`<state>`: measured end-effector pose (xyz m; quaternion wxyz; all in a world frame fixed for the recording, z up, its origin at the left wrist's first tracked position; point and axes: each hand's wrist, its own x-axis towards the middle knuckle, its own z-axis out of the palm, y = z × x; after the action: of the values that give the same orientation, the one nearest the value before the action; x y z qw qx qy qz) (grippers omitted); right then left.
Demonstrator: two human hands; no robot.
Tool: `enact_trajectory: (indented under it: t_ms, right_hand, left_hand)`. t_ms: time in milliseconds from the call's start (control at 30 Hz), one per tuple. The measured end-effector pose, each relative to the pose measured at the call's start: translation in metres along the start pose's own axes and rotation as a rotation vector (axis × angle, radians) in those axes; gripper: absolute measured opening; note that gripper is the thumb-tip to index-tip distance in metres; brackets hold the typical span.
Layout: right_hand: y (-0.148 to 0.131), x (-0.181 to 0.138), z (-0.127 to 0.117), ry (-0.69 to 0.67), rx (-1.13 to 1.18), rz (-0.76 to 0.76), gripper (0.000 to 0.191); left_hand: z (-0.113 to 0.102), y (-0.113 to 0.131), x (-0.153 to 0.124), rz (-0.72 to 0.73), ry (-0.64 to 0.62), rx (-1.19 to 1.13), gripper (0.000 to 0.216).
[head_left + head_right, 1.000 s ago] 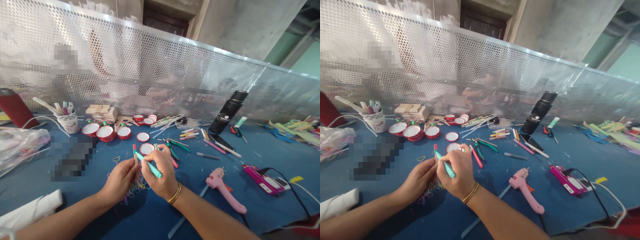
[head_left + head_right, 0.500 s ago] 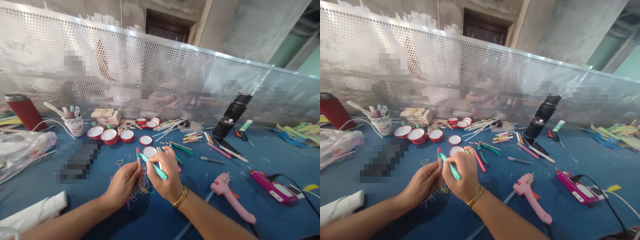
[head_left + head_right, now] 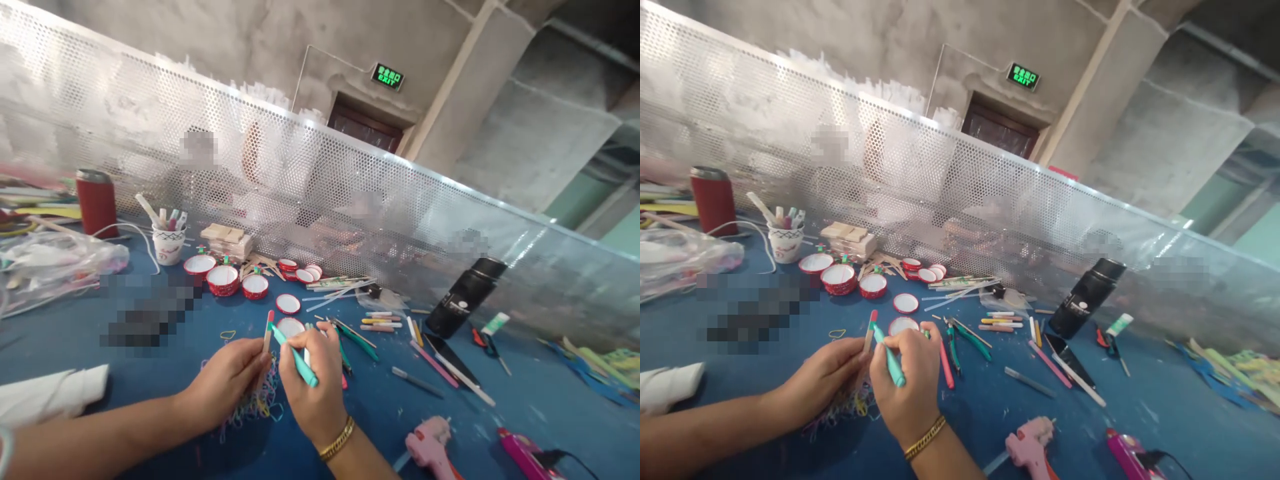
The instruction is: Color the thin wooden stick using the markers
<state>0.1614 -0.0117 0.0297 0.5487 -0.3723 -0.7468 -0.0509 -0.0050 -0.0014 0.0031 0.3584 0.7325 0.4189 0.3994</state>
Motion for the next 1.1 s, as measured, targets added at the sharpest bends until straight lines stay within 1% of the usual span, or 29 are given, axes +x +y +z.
enact_trajectory:
  t_ms: [167, 367, 433, 567, 667, 767, 933, 1100]
  right_hand:
    - [-0.001, 0.003, -0.004, 0.055, 0.047, 0.006, 0.012]
    - [-0.004, -0.001, -0.003, -0.012, 0.041, -0.035, 0.012]
    - [-0.003, -0.001, -0.002, -0.031, 0.022, -0.022, 0.012]
    - [-0.002, 0.002, -0.005, 0.022, -0.015, -0.007, 0.016]
    - [-0.004, 0.003, -0.009, 0.06, -0.008, -0.047, 0.012]
    - [-0.006, 0.004, -0.011, 0.067, 0.014, -0.069, 0.009]
    - [-0.007, 0.005, -0.008, 0.041, 0.032, 0.006, 0.008]
    - [-0.006, 0.001, -0.001, 0.005, 0.049, 0.019, 0.008]
  left_hand:
    - [0.001, -0.002, -0.001, -0.012, -0.015, 0.031, 0.04]
    - [0.0, 0.0, -0.001, 0.032, -0.021, 0.106, 0.04]
    - [-0.001, 0.002, -0.001, 0.028, -0.014, 0.131, 0.038]
    - [-0.001, 0.003, -0.004, 0.046, 0.032, 0.144, 0.036]
    - [0.0, 0.002, -0.005, 0.018, 0.014, 0.08, 0.034]
    - [0.001, 0.0, -0.006, 0.023, 0.049, 0.057, 0.033]
    - [0.001, -0.002, -0.004, 0.002, 0.04, 0.037, 0.034]
    - [0.001, -0.003, -0.002, 0.02, 0.034, 0.025, 0.039]
